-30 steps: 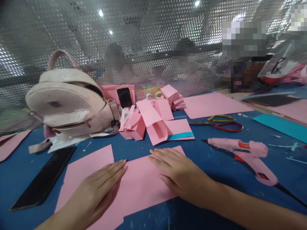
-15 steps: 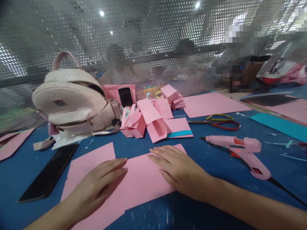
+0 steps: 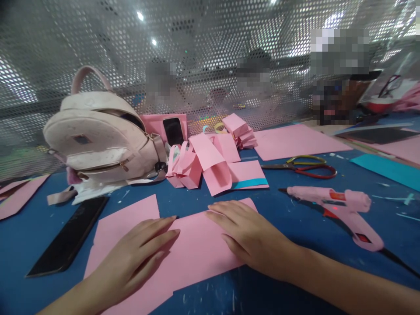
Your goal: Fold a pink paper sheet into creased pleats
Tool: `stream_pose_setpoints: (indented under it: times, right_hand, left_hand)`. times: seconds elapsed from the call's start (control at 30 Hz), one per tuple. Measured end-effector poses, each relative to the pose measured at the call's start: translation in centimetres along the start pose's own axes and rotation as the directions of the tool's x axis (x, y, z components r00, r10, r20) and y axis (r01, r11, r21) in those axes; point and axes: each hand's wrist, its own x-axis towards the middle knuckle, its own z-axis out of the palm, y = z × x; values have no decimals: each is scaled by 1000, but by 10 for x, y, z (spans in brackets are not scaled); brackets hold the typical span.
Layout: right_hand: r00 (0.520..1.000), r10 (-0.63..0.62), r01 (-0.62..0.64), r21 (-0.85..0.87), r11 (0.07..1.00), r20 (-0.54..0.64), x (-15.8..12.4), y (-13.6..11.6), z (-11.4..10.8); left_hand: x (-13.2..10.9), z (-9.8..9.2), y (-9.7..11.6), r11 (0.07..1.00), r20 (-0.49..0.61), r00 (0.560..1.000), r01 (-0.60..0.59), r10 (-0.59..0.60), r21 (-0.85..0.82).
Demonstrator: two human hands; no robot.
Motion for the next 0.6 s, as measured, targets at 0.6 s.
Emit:
stream_pose_setpoints:
  times: [0.6]
  right_hand:
    - [1000,11,-11,32,999,-4,-1,0,-1]
  left_hand:
    - [-7,7,26,985,108,990,69,-87,159]
